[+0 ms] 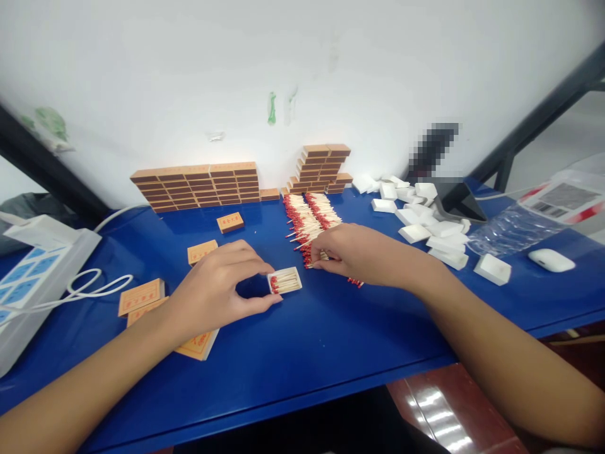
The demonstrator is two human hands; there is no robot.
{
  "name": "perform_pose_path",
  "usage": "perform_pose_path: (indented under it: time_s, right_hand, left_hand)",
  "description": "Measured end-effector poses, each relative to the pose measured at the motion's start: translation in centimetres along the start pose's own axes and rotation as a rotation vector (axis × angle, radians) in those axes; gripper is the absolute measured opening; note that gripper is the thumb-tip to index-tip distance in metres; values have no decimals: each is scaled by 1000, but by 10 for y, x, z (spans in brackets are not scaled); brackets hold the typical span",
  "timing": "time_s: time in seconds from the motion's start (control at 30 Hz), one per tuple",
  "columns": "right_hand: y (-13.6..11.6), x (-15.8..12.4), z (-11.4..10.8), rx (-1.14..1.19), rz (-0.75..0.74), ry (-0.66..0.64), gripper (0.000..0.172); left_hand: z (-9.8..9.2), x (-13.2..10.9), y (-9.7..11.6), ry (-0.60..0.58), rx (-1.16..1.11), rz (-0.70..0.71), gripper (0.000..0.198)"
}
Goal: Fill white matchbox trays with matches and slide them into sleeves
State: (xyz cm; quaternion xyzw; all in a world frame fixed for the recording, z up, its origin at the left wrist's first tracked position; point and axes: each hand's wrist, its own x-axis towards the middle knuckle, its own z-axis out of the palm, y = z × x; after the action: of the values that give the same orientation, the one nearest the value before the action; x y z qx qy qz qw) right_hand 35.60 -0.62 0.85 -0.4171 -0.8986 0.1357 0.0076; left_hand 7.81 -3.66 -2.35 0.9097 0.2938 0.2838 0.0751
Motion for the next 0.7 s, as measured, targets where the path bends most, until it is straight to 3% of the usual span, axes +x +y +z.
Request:
perform_pose_path:
  time_s: [0.5,0.7]
  right_hand:
    - [-4,-3,-3,25,3,-29,15]
    - [-15,-6,-5,209,-74,83,11]
  left_hand:
    - [0,-1,0,-5,-3,-8,18]
    - [1,-1,1,2,-11,-12,19]
